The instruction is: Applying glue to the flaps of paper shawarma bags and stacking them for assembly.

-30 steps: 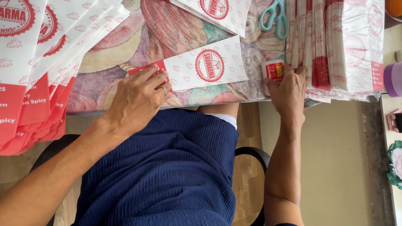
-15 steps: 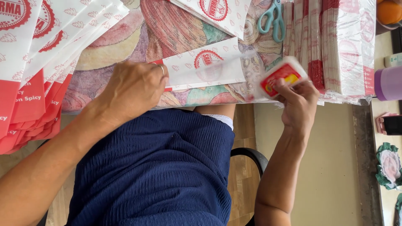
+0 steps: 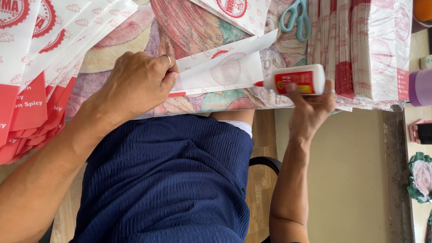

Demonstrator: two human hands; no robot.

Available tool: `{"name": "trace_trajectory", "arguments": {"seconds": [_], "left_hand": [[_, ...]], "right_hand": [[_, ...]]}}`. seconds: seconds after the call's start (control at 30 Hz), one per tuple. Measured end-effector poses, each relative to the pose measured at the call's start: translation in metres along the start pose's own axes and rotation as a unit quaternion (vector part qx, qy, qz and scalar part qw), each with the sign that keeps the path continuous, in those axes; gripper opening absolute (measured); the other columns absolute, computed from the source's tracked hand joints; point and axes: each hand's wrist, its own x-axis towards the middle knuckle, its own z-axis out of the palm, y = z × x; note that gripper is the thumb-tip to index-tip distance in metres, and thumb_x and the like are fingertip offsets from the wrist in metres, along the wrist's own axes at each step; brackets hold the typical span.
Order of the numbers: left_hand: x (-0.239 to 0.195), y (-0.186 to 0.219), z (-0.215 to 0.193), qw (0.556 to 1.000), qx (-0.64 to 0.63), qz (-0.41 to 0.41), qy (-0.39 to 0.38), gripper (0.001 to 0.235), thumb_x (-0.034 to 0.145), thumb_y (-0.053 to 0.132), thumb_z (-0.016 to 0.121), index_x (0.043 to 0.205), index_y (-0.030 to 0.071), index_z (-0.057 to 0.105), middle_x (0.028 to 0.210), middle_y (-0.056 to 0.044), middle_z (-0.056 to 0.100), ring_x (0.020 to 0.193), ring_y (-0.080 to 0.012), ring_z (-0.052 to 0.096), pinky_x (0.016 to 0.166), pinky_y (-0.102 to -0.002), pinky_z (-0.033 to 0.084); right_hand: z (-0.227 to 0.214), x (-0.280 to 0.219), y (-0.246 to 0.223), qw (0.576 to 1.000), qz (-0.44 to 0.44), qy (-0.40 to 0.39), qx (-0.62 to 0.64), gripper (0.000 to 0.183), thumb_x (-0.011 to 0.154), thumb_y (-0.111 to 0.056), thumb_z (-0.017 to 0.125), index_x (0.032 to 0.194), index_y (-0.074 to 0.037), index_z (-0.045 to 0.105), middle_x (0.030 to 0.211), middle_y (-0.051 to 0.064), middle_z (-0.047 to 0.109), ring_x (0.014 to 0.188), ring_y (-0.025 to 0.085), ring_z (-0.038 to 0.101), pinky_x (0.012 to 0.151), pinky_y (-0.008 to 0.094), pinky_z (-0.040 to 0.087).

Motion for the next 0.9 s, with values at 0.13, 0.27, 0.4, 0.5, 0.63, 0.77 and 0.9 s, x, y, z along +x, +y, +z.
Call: {"name": "trace_trajectory", "arguments": {"seconds": [0.13,0.27,0.4,0.5,0.63,0.77,0.9], "left_hand": [[0.001,0.004,-0.006,1.0,-0.012,-0.003,-0.013,0.026,0.099,0.012,0.059,0.074,0.004,0.064,0.051,-0.017,0.06,0.056,-0.0442,0.068,0.061,-0.052,0.052],[0.003,0.003,-0.005,1.0,-0.014,-0.005,-0.02,0.026,0.099,0.013,0.06,0.074,0.005,0.064,0.05,-0.017,0.06,0.056,-0.0447,0.067,0.06,-0.053,0.051],[0.001,0.003,-0.008,0.999,-0.028,-0.015,-0.02,0.026,0.099,0.012,0.059,0.074,0.006,0.065,0.049,-0.014,0.06,0.052,-0.0397,0.067,0.061,-0.049,0.052],[0.003,0.003,-0.005,0.999,0.016,-0.024,-0.034,0.029,0.101,0.015,0.056,0.073,0.005,0.061,0.054,-0.014,0.062,0.056,-0.0401,0.066,0.062,-0.053,0.052],[0.01,0.004,-0.01,0.996,0.039,-0.046,-0.064,0.018,0.092,0.019,0.056,0.083,0.009,0.069,0.075,-0.015,0.073,0.078,-0.0478,0.068,0.069,-0.06,0.051],[0.017,0.001,-0.014,0.998,-0.008,-0.029,-0.06,0.021,0.09,0.009,0.055,0.078,0.006,0.072,0.081,-0.008,0.075,0.073,-0.0344,0.071,0.067,-0.052,0.054],[0.024,-0.004,-0.019,0.994,-0.044,-0.051,-0.09,0.018,0.088,0.016,0.061,0.085,0.007,0.076,0.081,-0.011,0.077,0.077,-0.0355,0.071,0.069,-0.049,0.052]], "right_hand": [[-0.012,0.003,0.005,1.0,-0.018,0.023,-0.002,0.035,0.09,0.001,0.086,0.113,-0.001,0.06,0.1,0.021,0.071,0.095,0.033,0.076,0.084,0.046,0.066],[0.0,-0.007,0.012,0.999,0.002,0.03,0.016,0.035,0.087,0.0,0.087,0.11,-0.005,0.062,0.097,0.018,0.072,0.094,0.031,0.076,0.082,0.043,0.066],[0.002,-0.008,0.001,0.999,-0.002,0.039,0.024,0.034,0.087,0.002,0.087,0.109,-0.002,0.062,0.096,0.019,0.072,0.095,0.031,0.076,0.082,0.044,0.065],[0.011,-0.009,-0.016,0.999,0.012,0.042,0.014,0.032,0.086,0.001,0.086,0.104,-0.003,0.059,0.093,0.014,0.068,0.089,0.026,0.07,0.075,0.045,0.067],[0.044,-0.023,-0.032,0.998,0.039,0.017,0.047,0.033,0.082,-0.004,0.088,0.095,-0.007,0.058,0.083,0.004,0.063,0.076,0.014,0.06,0.067,0.037,0.061],[0.087,-0.046,-0.045,0.995,0.033,-0.033,0.091,0.039,0.08,0.002,0.086,0.086,-0.009,0.05,0.08,0.003,0.06,0.075,0.012,0.056,0.072,0.031,0.058],[0.127,-0.068,-0.056,0.979,0.049,-0.089,0.175,0.035,0.082,-0.001,0.086,0.106,-0.005,0.061,0.097,0.01,0.071,0.088,0.017,0.068,0.081,0.036,0.065]]}}
